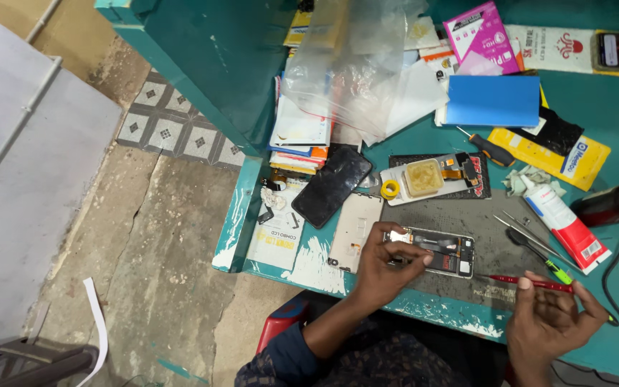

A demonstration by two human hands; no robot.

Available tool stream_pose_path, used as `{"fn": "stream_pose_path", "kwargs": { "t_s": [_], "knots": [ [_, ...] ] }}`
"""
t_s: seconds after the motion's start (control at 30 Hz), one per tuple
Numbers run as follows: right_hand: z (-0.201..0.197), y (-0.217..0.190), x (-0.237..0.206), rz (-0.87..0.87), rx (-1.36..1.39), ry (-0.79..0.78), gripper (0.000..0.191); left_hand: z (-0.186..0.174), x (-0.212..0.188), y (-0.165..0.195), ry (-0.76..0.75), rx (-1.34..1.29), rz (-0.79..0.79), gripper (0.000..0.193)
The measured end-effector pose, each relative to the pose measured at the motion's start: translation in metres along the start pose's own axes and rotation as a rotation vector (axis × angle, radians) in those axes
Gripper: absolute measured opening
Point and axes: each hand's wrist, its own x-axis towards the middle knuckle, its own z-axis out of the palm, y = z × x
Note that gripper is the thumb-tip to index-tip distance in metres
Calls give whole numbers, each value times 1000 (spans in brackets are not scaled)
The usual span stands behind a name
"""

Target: The person repairs a disassembled smartphone at a workbench. They use a red precision screwdriver to work on the phone's internal components, lift the back frame, wipe the frame and edges with a cloth, press the frame back onto the body, and handle small screws and parts while reassembling the phone.

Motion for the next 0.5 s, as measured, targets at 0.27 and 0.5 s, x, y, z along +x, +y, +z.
{"fn": "stream_pose_path", "kwargs": {
  "t_s": [0.27, 0.5],
  "knots": [
    [-4, -12, -18, 14, 69, 94, 60, 18, -4, -12, -13, -256, -291, 54],
    [-6, -6, -25, -2, 171, 118, 57, 26, -11, -18, -51, -328, -321, 56]
  ]
}}
